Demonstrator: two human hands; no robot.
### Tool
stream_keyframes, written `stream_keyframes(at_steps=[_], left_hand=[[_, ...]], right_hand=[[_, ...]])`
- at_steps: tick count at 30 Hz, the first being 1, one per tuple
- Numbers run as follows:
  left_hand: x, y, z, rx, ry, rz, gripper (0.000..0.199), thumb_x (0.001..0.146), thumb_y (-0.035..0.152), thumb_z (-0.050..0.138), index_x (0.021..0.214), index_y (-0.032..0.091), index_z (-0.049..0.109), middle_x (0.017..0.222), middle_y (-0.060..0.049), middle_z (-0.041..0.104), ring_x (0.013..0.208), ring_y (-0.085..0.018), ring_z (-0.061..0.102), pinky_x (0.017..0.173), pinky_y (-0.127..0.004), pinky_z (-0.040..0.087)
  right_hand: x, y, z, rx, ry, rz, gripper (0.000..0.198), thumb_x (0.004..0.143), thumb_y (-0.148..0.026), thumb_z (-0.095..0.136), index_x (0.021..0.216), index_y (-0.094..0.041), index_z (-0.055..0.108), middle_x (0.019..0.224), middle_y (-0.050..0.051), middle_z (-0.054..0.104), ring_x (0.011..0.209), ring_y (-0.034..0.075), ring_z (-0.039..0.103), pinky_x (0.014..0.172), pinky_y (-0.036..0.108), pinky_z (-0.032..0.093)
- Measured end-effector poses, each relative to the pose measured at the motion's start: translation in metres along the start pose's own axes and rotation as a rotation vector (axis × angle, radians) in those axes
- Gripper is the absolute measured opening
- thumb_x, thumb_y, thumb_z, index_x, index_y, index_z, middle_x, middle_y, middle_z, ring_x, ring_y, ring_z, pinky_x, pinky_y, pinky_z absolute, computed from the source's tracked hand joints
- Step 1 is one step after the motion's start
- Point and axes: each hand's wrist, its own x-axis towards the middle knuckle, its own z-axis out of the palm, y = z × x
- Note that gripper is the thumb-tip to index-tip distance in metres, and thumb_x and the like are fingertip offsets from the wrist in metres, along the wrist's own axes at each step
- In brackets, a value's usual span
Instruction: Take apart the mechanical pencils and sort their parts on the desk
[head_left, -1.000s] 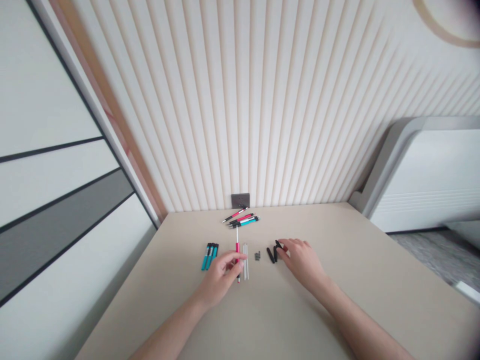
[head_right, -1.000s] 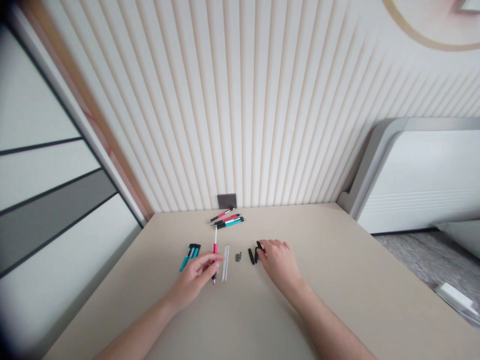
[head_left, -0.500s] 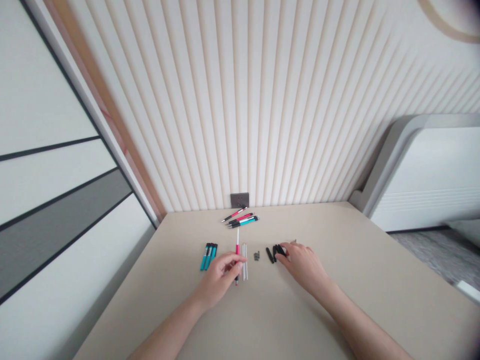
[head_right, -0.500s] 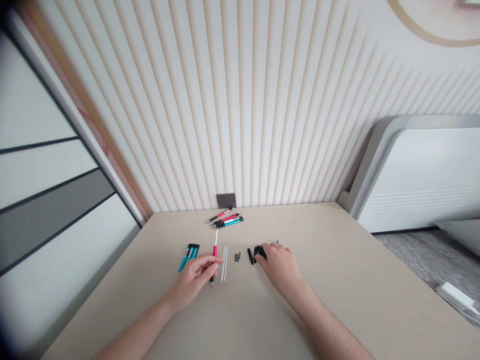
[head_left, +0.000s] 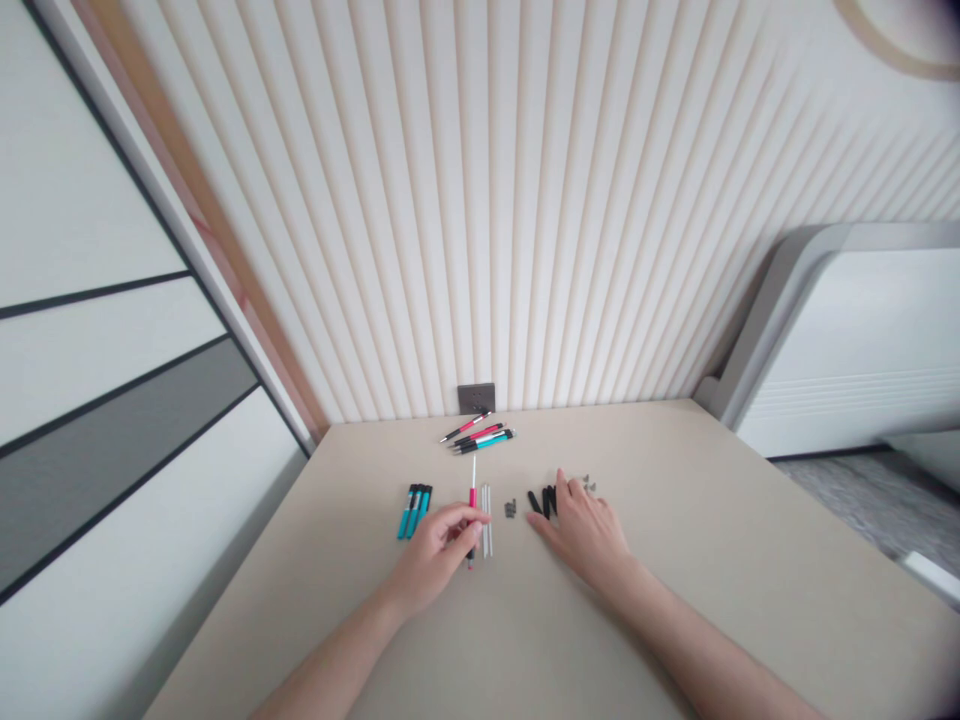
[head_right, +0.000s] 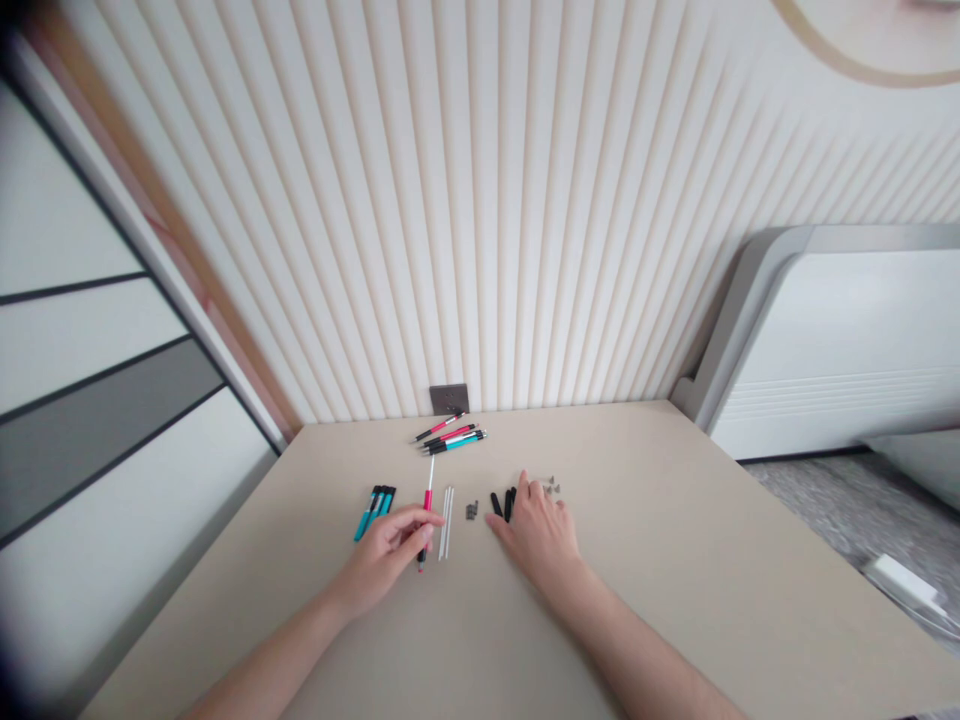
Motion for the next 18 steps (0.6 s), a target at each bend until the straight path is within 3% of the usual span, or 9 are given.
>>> stream_keyframes(at_steps=[6,9,12,18], left_hand=[[0.0,0.0,0.0,0.008,-0.012,0.004,0.032,0.089,0.043,0.054,0.101,0.018,0.069,0.08,-0.003,0.063,0.076,-0.017,0.059,0.068,-0.025,0.046],[0.0,-0.001,-0.001,0.017,-0.015,0.013,0.031,0.09,0.042,0.053,0.102,0.018,0.069,0.079,-0.003,0.062,0.075,-0.016,0.058,0.067,-0.025,0.046],[-0.001,0.0,-0.001,0.014,-0.016,0.018,0.031,0.091,0.041,0.053,0.103,0.017,0.069,0.081,-0.003,0.062,0.075,-0.016,0.058,0.067,-0.024,0.046],[-0.001,0.001,-0.002,0.001,-0.02,0.012,0.031,0.09,0.04,0.054,0.102,0.016,0.069,0.081,-0.004,0.061,0.075,-0.016,0.058,0.066,-0.025,0.047]], right_hand=[[-0.001,-0.007,0.004,-0.007,0.012,0.018,0.067,0.092,-0.052,0.042,0.144,-0.01,0.034,0.114,0.02,0.061,0.097,0.031,0.062,0.079,0.04,0.044],[-0.002,-0.003,0.001,-0.009,0.029,-0.018,0.067,0.091,-0.057,0.043,0.144,-0.017,0.036,0.11,0.017,0.061,0.093,0.03,0.063,0.079,0.039,0.044],[-0.002,0.005,-0.006,0.009,0.089,-0.144,0.061,0.09,-0.058,0.047,0.14,-0.024,0.043,0.112,0.014,0.059,0.098,0.029,0.06,0.084,0.039,0.043],[0.005,0.021,-0.016,0.07,0.167,-0.462,0.048,0.091,-0.044,0.053,0.136,-0.028,0.048,0.144,0.01,0.043,0.125,0.029,0.044,0.101,0.045,0.034]])
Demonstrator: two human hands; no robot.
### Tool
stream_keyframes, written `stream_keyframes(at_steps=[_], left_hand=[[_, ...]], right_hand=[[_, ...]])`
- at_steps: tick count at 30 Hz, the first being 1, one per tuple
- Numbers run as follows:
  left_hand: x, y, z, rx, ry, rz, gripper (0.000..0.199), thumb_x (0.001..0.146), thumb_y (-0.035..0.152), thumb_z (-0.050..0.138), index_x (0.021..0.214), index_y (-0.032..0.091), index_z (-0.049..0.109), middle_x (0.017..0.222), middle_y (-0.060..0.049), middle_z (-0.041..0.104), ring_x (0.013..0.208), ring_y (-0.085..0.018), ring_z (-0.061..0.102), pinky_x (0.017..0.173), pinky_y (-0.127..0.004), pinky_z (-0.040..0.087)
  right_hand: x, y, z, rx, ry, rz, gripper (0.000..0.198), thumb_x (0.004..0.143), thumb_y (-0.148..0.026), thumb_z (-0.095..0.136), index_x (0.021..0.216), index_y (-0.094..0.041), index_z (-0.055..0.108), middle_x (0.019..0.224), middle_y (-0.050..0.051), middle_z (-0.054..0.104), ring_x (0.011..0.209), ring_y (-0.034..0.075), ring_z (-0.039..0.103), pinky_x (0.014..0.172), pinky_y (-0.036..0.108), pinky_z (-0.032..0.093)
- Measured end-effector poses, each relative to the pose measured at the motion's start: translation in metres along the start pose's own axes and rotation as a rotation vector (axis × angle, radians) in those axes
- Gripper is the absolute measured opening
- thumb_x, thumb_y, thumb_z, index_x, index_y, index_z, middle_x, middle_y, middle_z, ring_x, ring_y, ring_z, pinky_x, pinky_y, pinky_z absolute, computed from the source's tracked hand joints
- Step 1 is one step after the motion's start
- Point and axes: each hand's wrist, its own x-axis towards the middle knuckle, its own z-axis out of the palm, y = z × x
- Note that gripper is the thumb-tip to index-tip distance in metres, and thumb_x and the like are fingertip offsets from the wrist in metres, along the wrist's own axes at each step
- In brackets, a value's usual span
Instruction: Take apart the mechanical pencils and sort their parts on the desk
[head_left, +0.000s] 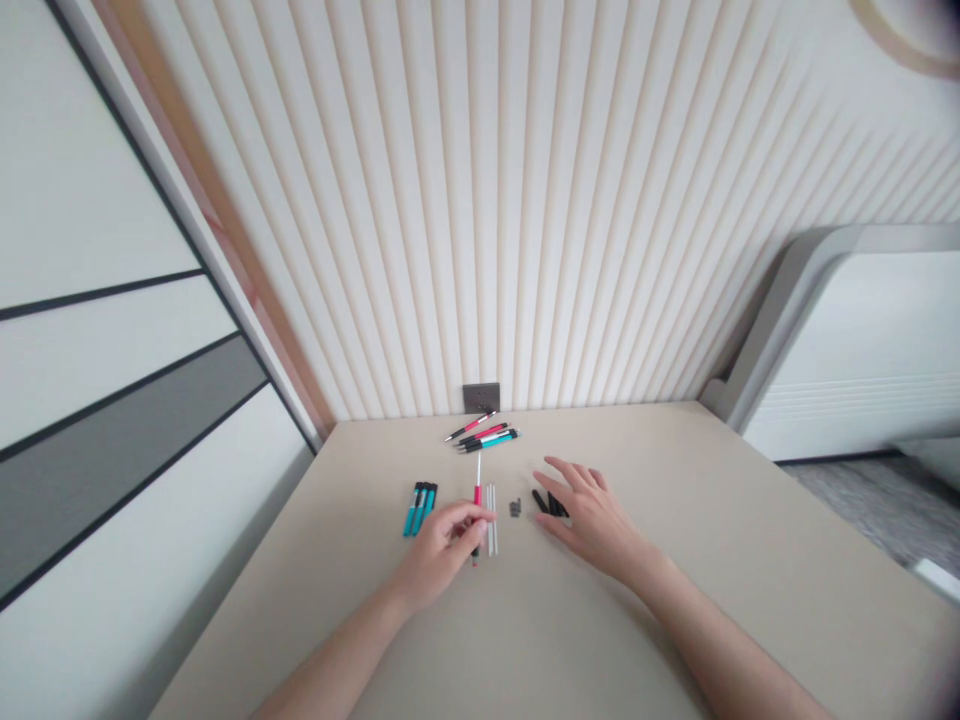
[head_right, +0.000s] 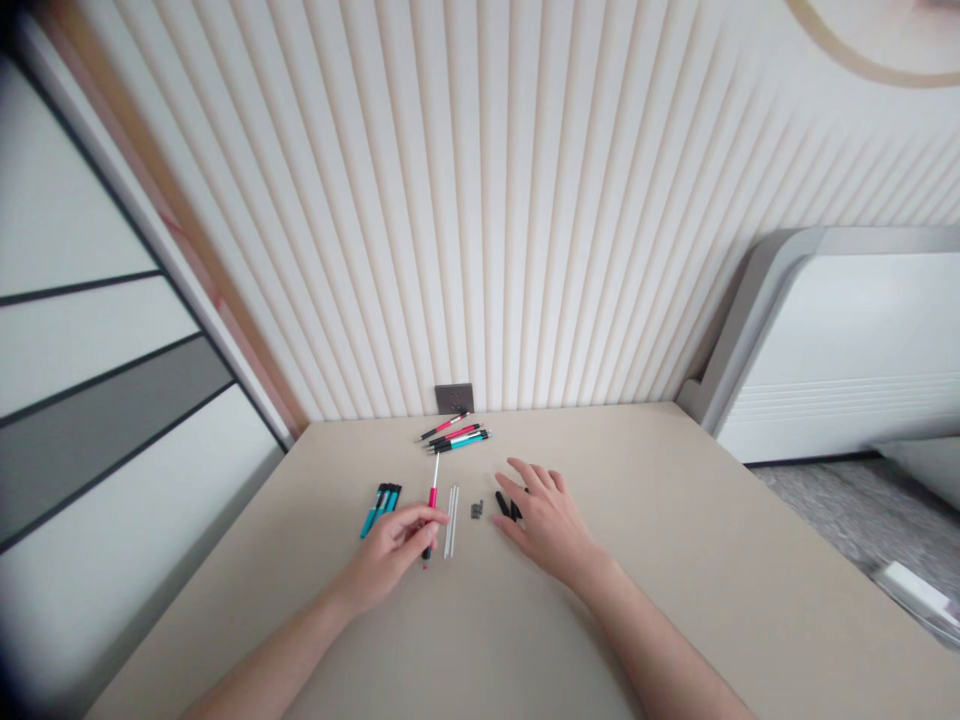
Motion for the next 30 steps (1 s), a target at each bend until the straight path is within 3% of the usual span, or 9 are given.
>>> stream_keyframes(at_steps=[4,8,15,20,30], left_hand=[[0.0,0.0,0.0,-0.013,0.0,-0.005,0.03,0.089,0.04,0.055,0.1,0.016,0.068,0.08,-0.004,0.061,0.073,-0.016,0.058,0.066,-0.025,0.048],[0.0,0.0,0.001,-0.017,0.004,-0.005,0.03,0.089,0.04,0.055,0.101,0.016,0.068,0.08,-0.004,0.061,0.074,-0.016,0.058,0.066,-0.024,0.048],[0.0,0.003,-0.001,-0.009,0.004,0.014,0.029,0.089,0.04,0.055,0.099,0.016,0.069,0.081,-0.004,0.061,0.074,-0.016,0.058,0.066,-0.024,0.048],[0.0,0.003,0.0,0.002,0.01,0.012,0.03,0.089,0.039,0.055,0.1,0.016,0.069,0.083,-0.004,0.062,0.075,-0.016,0.058,0.067,-0.024,0.048],[0.001,0.0,0.0,-0.005,0.003,0.013,0.029,0.09,0.039,0.054,0.102,0.017,0.068,0.077,-0.002,0.059,0.072,-0.015,0.055,0.065,-0.023,0.045]], right_hand=[[0.001,0.005,0.005,0.047,-0.056,-0.123,0.045,0.092,-0.033,0.052,0.137,-0.029,0.047,0.142,0.006,0.049,0.129,0.027,0.042,0.108,0.048,0.027],[0.002,0.008,0.012,0.074,-0.085,-0.131,0.042,0.094,-0.027,0.051,0.135,-0.032,0.048,0.138,0.004,0.054,0.131,0.026,0.041,0.11,0.05,0.024],[0.004,0.012,0.014,0.085,-0.079,-0.098,0.033,0.094,-0.031,0.053,0.126,-0.03,0.058,0.128,0.004,0.062,0.127,0.026,0.045,0.111,0.053,0.022],[0.004,0.012,0.014,0.076,-0.105,-0.148,0.044,0.094,-0.03,0.052,0.138,-0.034,0.046,0.14,0.003,0.052,0.13,0.026,0.042,0.111,0.055,0.021],[0.004,0.012,0.017,0.088,-0.091,-0.153,0.027,0.096,-0.029,0.05,0.119,-0.033,0.062,0.127,0.004,0.061,0.128,0.023,0.044,0.112,0.055,0.016]])
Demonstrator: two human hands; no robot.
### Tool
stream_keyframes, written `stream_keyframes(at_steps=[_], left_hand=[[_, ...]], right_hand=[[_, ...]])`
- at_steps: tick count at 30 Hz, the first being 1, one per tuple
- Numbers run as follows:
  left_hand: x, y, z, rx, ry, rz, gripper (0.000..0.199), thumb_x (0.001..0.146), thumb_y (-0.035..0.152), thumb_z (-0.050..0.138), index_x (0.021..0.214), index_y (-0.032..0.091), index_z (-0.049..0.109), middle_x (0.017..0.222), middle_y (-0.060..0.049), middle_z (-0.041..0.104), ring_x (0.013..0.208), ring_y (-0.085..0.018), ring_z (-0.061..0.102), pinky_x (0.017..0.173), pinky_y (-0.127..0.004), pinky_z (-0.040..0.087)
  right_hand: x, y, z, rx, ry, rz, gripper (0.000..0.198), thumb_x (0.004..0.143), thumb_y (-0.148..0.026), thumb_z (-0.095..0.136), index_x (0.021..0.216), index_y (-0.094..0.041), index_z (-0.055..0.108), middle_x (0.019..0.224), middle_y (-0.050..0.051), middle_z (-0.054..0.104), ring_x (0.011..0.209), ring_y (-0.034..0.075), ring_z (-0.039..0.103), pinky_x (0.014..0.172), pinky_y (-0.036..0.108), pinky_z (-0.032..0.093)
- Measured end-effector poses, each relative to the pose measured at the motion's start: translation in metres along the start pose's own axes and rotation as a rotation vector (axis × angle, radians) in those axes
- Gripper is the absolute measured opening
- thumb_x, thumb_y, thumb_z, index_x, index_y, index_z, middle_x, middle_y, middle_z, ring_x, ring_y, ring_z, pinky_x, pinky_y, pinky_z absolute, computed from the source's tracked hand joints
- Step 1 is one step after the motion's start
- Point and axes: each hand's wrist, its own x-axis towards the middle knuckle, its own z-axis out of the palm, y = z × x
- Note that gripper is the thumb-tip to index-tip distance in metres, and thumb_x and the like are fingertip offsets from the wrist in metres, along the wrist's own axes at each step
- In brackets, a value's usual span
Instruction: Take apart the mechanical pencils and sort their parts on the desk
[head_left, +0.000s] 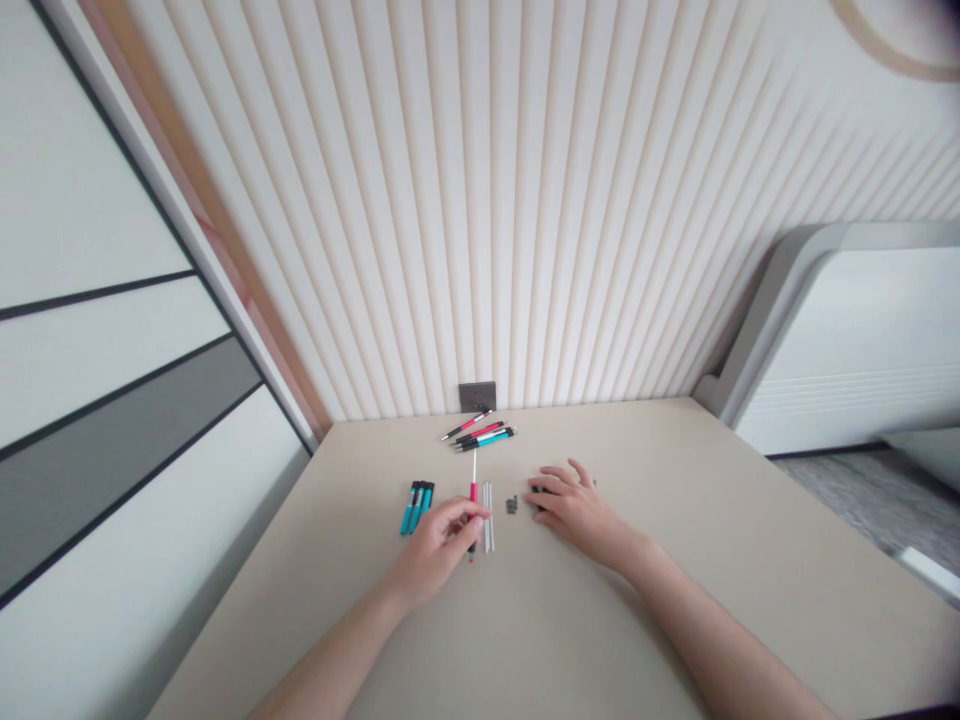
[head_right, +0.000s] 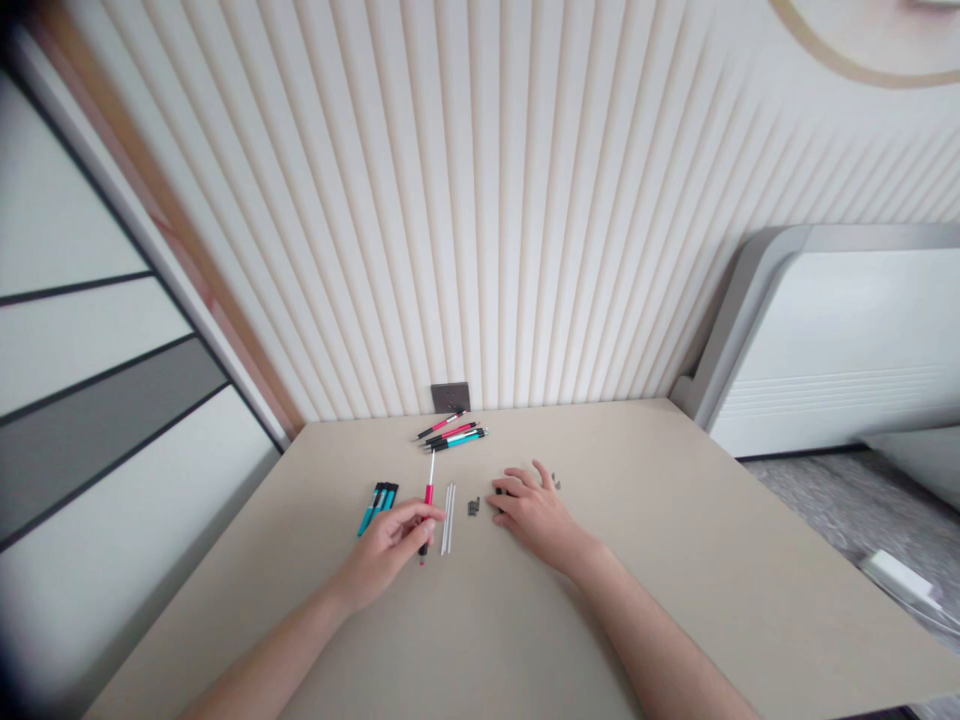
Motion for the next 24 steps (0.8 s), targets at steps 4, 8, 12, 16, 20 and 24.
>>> stream_keyframes(at_steps=[4,8,12,16,20,24], left_hand=[[0.0,-0.002,0.0,-0.001,-0.004,0.003,0.029,0.09,0.039,0.055,0.102,0.017,0.068,0.078,-0.002,0.059,0.073,-0.015,0.055,0.066,-0.023,0.045],[-0.001,0.0,0.0,-0.005,-0.003,-0.008,0.03,0.089,0.04,0.055,0.103,0.017,0.068,0.078,-0.002,0.059,0.073,-0.015,0.055,0.066,-0.023,0.045],[-0.001,0.004,-0.001,0.003,-0.007,-0.02,0.031,0.089,0.041,0.055,0.102,0.016,0.068,0.078,-0.002,0.059,0.073,-0.015,0.055,0.067,-0.024,0.045],[-0.001,0.005,-0.002,-0.001,-0.012,-0.023,0.032,0.089,0.042,0.055,0.102,0.016,0.068,0.076,-0.002,0.06,0.072,-0.016,0.055,0.067,-0.025,0.045],[-0.001,0.005,-0.002,-0.011,-0.008,-0.024,0.033,0.088,0.043,0.056,0.101,0.017,0.069,0.076,-0.002,0.06,0.072,-0.016,0.055,0.067,-0.025,0.046],[-0.001,0.004,-0.001,-0.004,-0.003,-0.025,0.032,0.088,0.043,0.056,0.101,0.017,0.069,0.079,-0.003,0.062,0.074,-0.016,0.057,0.067,-0.025,0.047]], right_hand=[[-0.001,0.0,-0.003,0.007,0.017,0.01,0.025,0.094,-0.033,0.054,0.118,-0.033,0.063,0.121,0.004,0.064,0.123,0.022,0.048,0.112,0.053,0.017],[-0.001,0.001,-0.004,0.011,0.011,0.019,0.024,0.093,-0.035,0.056,0.116,-0.032,0.063,0.118,0.004,0.064,0.12,0.022,0.05,0.112,0.052,0.018],[-0.002,0.0,-0.006,0.012,0.005,0.026,0.029,0.091,-0.038,0.058,0.12,-0.033,0.061,0.121,0.005,0.062,0.12,0.022,0.05,0.111,0.052,0.018],[-0.003,0.001,-0.008,0.017,-0.003,0.064,0.038,0.088,-0.043,0.061,0.125,-0.033,0.058,0.125,0.006,0.06,0.121,0.023,0.049,0.112,0.051,0.017],[-0.005,0.007,-0.011,0.025,-0.03,0.118,0.045,0.087,-0.043,0.062,0.13,-0.032,0.054,0.131,0.008,0.057,0.127,0.026,0.045,0.112,0.053,0.016],[-0.006,0.014,-0.015,0.021,-0.063,0.168,0.046,0.087,-0.038,0.061,0.132,-0.031,0.052,0.134,0.007,0.055,0.131,0.026,0.04,0.112,0.055,0.013]])
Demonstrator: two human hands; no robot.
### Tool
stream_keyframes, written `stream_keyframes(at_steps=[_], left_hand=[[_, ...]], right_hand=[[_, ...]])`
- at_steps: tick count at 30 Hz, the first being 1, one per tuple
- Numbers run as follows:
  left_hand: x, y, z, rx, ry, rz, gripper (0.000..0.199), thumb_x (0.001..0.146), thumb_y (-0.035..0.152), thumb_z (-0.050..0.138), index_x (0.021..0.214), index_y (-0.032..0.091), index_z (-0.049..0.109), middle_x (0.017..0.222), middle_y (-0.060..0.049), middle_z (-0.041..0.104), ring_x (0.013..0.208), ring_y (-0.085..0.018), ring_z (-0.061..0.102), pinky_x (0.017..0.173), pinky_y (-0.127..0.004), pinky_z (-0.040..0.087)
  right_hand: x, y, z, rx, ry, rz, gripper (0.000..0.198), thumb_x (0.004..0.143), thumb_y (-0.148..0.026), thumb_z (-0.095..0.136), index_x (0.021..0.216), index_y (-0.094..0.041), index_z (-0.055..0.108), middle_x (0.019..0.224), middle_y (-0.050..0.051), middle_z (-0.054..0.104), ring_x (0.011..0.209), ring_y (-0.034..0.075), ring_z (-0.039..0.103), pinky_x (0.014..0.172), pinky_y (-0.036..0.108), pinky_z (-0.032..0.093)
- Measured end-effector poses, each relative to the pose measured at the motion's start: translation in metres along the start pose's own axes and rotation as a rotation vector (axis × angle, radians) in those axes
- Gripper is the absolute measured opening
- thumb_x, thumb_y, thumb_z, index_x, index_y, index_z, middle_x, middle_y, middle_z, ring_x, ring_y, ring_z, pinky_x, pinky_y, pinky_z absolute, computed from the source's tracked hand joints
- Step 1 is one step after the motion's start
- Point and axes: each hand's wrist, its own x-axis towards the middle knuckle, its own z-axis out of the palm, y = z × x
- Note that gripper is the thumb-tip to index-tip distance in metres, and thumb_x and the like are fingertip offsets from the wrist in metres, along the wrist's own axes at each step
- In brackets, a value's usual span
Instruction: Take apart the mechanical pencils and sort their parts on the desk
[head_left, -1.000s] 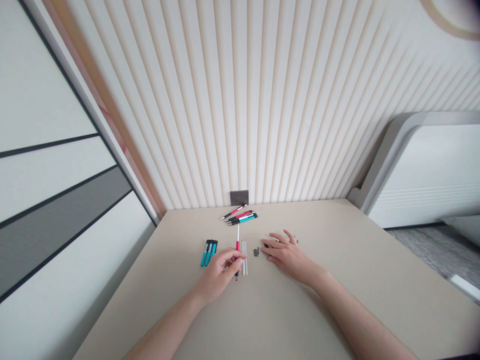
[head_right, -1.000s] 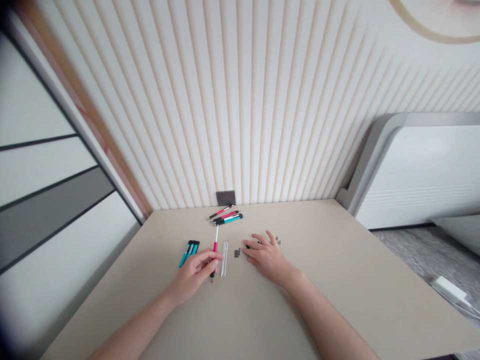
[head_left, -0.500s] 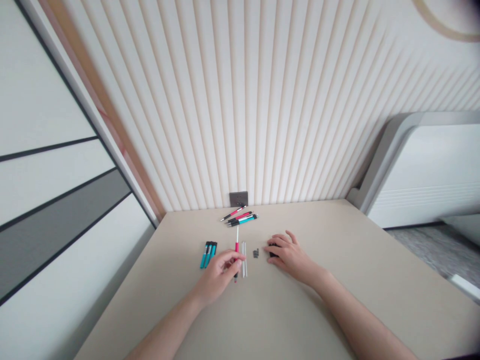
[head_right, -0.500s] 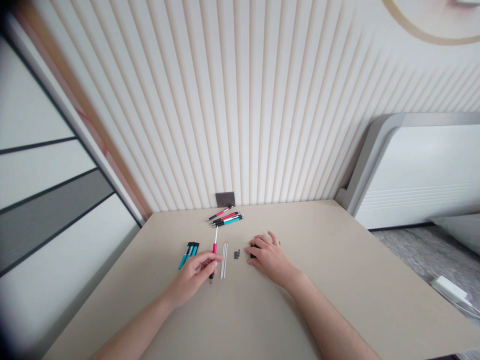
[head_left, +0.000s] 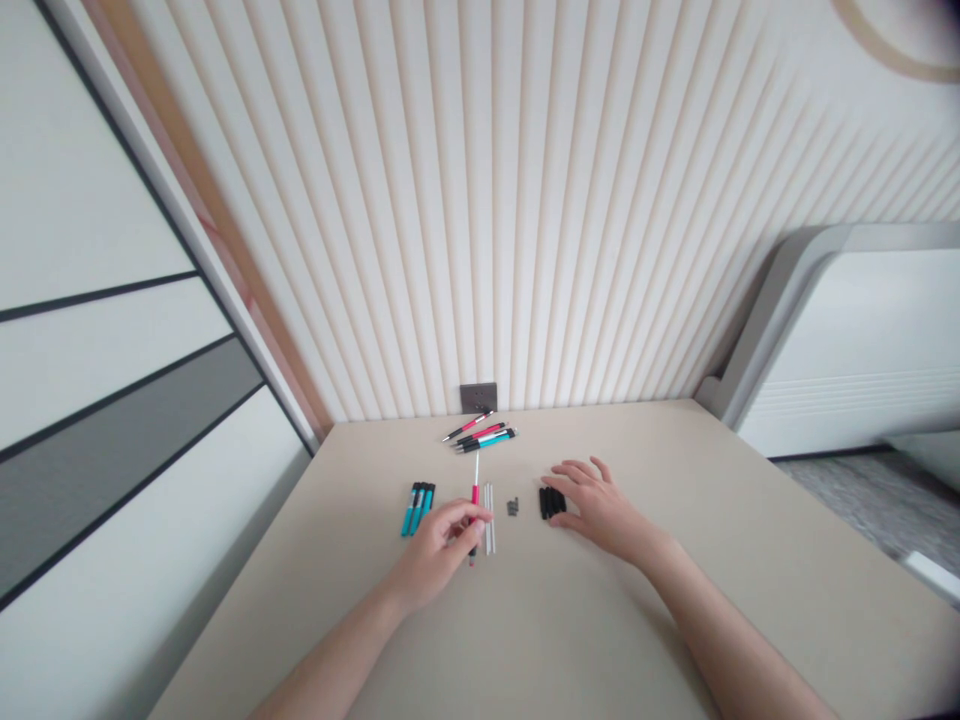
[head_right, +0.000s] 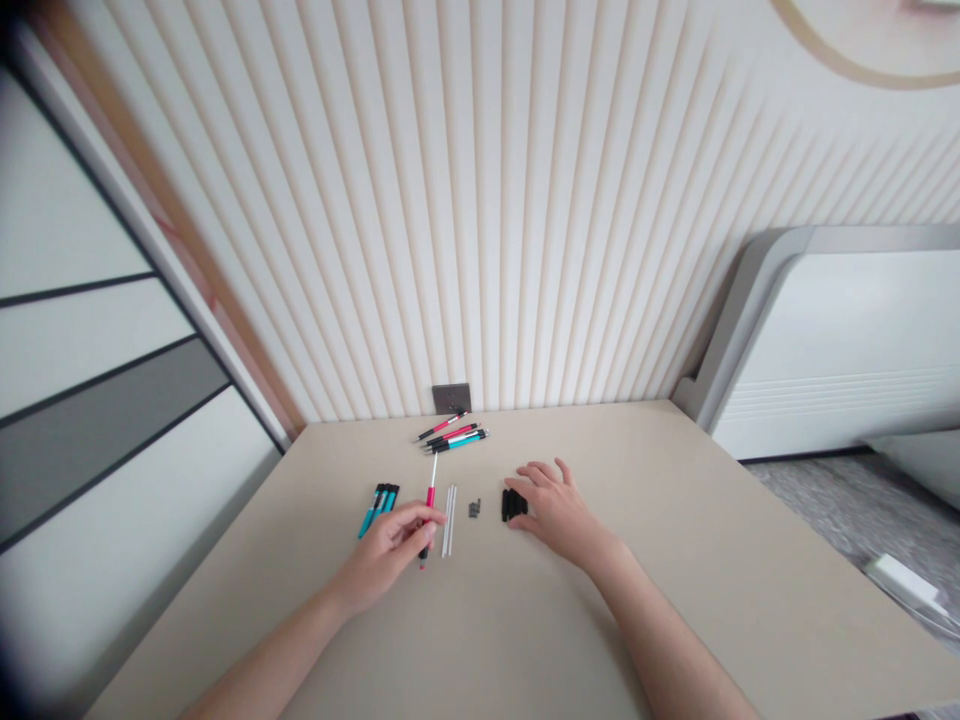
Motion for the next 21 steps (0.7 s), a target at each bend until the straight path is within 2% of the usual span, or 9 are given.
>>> stream_keyframes(at_steps=[5,13,21], left_hand=[[0.0,-0.002,0.0,0.001,0.002,0.0,0.034,0.088,0.044,0.055,0.104,0.017,0.069,0.079,-0.003,0.062,0.074,-0.016,0.058,0.068,-0.026,0.047],[0.0,-0.004,0.0,-0.004,-0.015,0.007,0.034,0.089,0.045,0.055,0.103,0.017,0.068,0.084,-0.004,0.063,0.077,-0.017,0.058,0.069,-0.026,0.047],[0.0,0.002,0.001,0.0,-0.003,-0.003,0.035,0.088,0.047,0.056,0.101,0.017,0.069,0.08,-0.003,0.062,0.074,-0.017,0.058,0.066,-0.025,0.047]], right_hand=[[-0.001,0.004,-0.003,0.029,-0.04,0.022,0.041,0.088,-0.033,0.057,0.129,-0.031,0.054,0.131,0.007,0.058,0.13,0.026,0.042,0.112,0.056,0.014],[-0.003,0.01,0.0,0.055,-0.076,0.05,0.042,0.088,-0.028,0.057,0.13,-0.034,0.053,0.13,0.006,0.059,0.13,0.026,0.042,0.111,0.057,0.011],[-0.001,0.013,0.003,0.066,-0.056,0.046,0.041,0.088,-0.024,0.057,0.128,-0.035,0.055,0.125,0.004,0.062,0.125,0.024,0.047,0.111,0.054,0.014]])
